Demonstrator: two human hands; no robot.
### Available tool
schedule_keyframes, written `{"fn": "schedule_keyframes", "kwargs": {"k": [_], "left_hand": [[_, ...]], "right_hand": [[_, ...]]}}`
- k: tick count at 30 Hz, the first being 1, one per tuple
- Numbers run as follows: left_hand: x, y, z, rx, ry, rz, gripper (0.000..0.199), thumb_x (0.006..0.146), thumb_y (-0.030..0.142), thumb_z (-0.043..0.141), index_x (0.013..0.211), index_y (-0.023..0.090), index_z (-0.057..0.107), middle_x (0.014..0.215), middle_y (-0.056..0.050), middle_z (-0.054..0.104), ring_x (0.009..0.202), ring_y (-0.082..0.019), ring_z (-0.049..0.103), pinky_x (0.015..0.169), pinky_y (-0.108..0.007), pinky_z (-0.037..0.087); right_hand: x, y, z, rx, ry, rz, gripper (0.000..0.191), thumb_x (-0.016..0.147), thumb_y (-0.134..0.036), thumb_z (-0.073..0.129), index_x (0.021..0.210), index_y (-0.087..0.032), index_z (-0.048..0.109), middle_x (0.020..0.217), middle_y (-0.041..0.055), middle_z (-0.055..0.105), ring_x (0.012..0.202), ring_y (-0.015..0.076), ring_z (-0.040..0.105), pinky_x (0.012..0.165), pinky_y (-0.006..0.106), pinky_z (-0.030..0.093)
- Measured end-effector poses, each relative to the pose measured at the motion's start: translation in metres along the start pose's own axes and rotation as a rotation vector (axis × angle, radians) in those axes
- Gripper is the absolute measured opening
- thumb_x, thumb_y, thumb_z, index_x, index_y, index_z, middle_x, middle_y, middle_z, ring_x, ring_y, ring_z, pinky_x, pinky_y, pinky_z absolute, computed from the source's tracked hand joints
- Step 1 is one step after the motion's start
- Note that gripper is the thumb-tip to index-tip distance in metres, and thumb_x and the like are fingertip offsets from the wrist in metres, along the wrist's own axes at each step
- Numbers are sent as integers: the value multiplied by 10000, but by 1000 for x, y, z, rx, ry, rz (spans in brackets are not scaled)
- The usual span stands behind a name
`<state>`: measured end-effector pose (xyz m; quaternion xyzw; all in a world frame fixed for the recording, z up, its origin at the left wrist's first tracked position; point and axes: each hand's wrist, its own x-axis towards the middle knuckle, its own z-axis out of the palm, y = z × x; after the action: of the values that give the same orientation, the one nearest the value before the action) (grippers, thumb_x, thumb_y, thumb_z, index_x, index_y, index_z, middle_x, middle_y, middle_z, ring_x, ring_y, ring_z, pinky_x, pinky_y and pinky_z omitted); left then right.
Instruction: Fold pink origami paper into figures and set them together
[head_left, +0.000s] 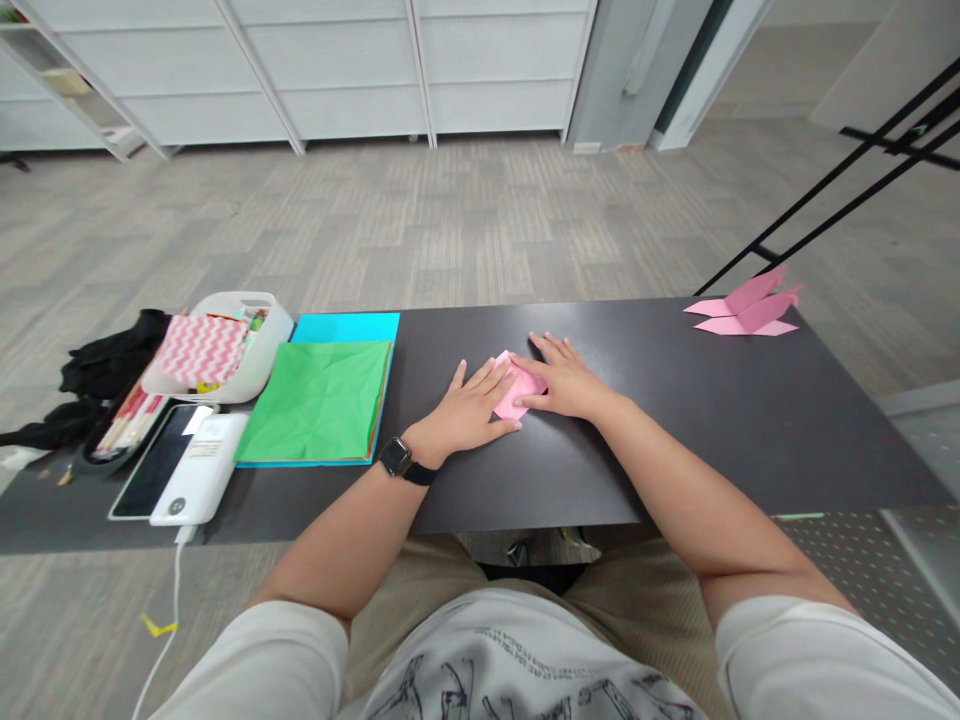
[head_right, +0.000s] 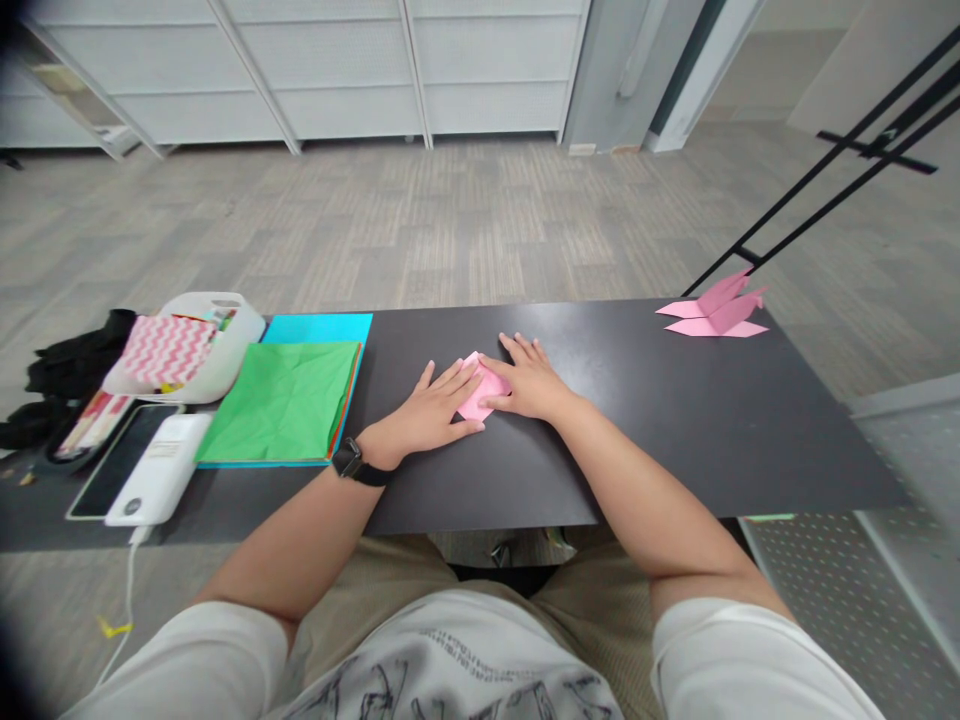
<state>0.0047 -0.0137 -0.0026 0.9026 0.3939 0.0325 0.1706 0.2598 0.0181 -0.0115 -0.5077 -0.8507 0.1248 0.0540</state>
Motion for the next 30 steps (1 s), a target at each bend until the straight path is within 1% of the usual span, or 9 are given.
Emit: {"fn": "schedule_keyframes", "kwargs": {"k": [7,12,14,15,17,19,21,26,30], "left_hand": [[-1,2,-1,-27,-5,-6,921,1042,715,518,1771,249,202,1836,-135,159,1722,-349,132,1350,-668,-115],[-1,2,3,-44,39,-3,1011,994,771,565,1770,239,193,1833,-147,169,1718,-364,146,1338,-693,-128],[-2,1,3,-56,49,-18,1007,985,777,576,1761,239,229,1829,-150,193,1714,-371,166,1338,-704,-117],[-2,1,2,-62,52,-30,1000,980,780,581,1754,237,255,1827,-153,205,1711,-375,176,1337,-712,-110],[-2,0,0,-74,60,-51,990,966,791,596,1731,228,315,1823,-160,220,1706,-385,192,1337,-726,-91],[-2,0,-2,-83,72,-62,975,952,798,612,1703,223,374,1821,-165,232,1701,-394,207,1340,-736,-65],[-2,1,-4,-78,91,-75,931,947,785,632,1665,225,440,1816,-164,258,1694,-411,219,1339,-751,-39],[-2,3,-7,-5,207,-100,662,951,547,717,1511,207,626,1785,-165,343,1663,-445,270,1340,-771,22],[-3,1,-7,-17,270,-91,486,923,292,685,1404,224,705,1631,-143,553,1530,-376,486,1359,-696,177]], "right_hand": [[-1,-1,-1,52,-42,-1,1091,787,-764,834,1705,-339,427,1853,139,122,1681,516,111,1334,734,108],[-1,4,3,104,-1,-27,1120,739,-760,875,1690,-342,458,1838,128,209,1678,524,121,1325,767,98],[-1,12,0,170,54,-44,954,810,-703,848,1640,-350,537,1789,120,354,1664,496,230,1319,766,164],[-2,16,-2,217,97,-47,789,893,-646,791,1596,-351,591,1736,115,453,1635,460,334,1312,750,227],[-3,25,-8,323,209,-77,499,1046,-497,619,1507,-316,680,1554,114,653,1478,353,582,1273,627,405],[-5,32,-14,340,299,-98,409,1059,-375,588,1430,-286,735,1412,111,742,1327,313,691,1200,558,504],[-7,35,-17,309,304,-143,393,1016,-261,605,1373,-287,767,1306,95,787,1217,303,735,1128,536,555],[-8,32,-16,254,205,-301,474,942,-149,625,1360,-318,770,1217,72,799,1144,300,732,1058,526,569],[-6,25,-15,272,201,-333,483,944,-142,634,1367,-336,765,1208,71,792,1117,293,721,1035,516,565]]}}
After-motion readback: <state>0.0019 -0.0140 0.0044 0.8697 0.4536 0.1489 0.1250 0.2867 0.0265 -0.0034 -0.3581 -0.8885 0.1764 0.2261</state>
